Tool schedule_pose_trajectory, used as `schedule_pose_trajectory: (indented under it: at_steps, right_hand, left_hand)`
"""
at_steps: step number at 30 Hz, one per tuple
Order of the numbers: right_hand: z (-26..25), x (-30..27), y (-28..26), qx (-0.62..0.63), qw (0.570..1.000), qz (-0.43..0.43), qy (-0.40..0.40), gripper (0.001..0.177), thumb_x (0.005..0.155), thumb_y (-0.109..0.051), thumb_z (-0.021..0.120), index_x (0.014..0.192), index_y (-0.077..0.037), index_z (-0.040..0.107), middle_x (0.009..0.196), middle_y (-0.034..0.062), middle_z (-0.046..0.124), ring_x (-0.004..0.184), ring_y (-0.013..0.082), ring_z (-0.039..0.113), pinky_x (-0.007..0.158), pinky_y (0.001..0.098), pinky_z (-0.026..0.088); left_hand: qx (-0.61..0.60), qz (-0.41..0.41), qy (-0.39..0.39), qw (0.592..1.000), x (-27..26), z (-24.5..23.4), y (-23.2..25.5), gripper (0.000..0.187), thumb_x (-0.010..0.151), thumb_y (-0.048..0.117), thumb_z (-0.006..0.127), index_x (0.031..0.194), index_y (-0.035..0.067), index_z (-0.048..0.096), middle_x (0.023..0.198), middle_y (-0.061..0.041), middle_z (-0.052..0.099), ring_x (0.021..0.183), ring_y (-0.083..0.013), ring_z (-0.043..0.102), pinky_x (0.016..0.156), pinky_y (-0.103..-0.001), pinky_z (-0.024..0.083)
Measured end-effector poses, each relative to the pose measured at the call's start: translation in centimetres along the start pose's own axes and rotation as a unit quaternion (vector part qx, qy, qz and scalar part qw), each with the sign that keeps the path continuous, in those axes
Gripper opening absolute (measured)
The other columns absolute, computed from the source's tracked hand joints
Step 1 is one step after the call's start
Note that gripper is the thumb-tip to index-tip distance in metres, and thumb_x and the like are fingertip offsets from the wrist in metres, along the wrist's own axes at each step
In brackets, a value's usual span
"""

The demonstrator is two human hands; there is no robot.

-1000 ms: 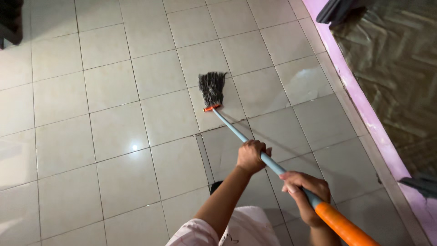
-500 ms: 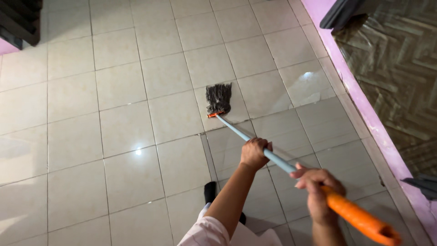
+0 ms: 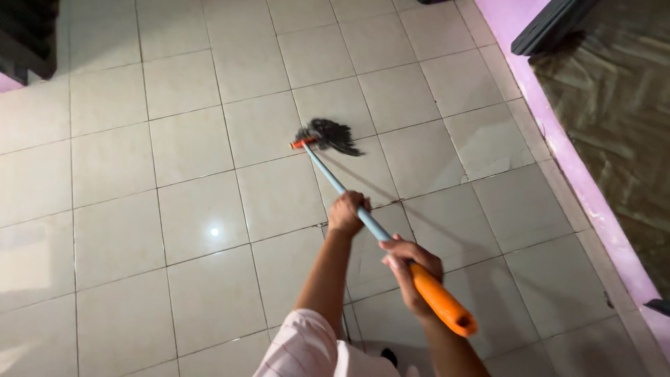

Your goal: The person uses a mop to wipe a tiled floor, moving the mop head in a back-and-forth motion across various sections of the tile.

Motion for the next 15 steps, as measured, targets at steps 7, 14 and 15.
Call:
schedule_pose_trajectory:
  at_steps: [7, 14, 15]
  right_hand:
    - [9.7, 8.0, 6.1, 0.032, 0.999, 0.026, -0.014, 0.018, 0.099, -0.004, 0.064, 0.117, 0.001, 0.067, 0.083, 0.0062, 0.070, 0.071, 0.0075, 0.056, 0.098, 0.0294, 0.050]
    - [14.6, 14.3, 12.2, 0.111, 0.994, 0.005, -0.024, 0.006, 0.104, -0.003, 0.062, 0.109, -0.001, 0.064, 0.105, 0.0054, 0.068, 0.080, 0.0062, 0.056, 0.078, 0.0239, 0.051]
    - [14.8, 14.6, 12.8, 0.095, 0.995, 0.008, -0.023, 0.008, 0.103, -0.002, 0.062, 0.110, 0.000, 0.065, 0.106, 0.0060, 0.068, 0.079, 0.0066, 0.056, 0.076, 0.0243, 0.051]
  left_hand:
    - [0.030, -0.050, -0.009, 0.998, 9.6, -4.2, -10.2, 0.026, 0.085, 0.036, 0.075, 0.099, 0.014, 0.069, 0.122, -0.008, 0.067, 0.112, -0.0321, 0.065, 0.093, -0.045, 0.054]
    - [0.084, -0.105, -0.053, 0.989, 14.4, -5.1, -16.1, 0.072, 0.085, 0.017, 0.067, 0.153, 0.024, 0.043, 0.164, -0.001, 0.039, 0.140, -0.0245, 0.050, 0.114, -0.046, 0.042]
    - [0.097, -0.104, -0.055, 0.988, 14.9, -5.1, -16.4, 0.071, 0.087, 0.018, 0.067, 0.153, 0.024, 0.042, 0.163, -0.001, 0.039, 0.141, -0.0256, 0.048, 0.114, -0.048, 0.040]
Point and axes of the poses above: each hand's wrist, its own x-axis towards the middle knuckle, its own z-axis out of the palm, y = z × x, the point moved 10 cm from there along x, towards the middle knuckle
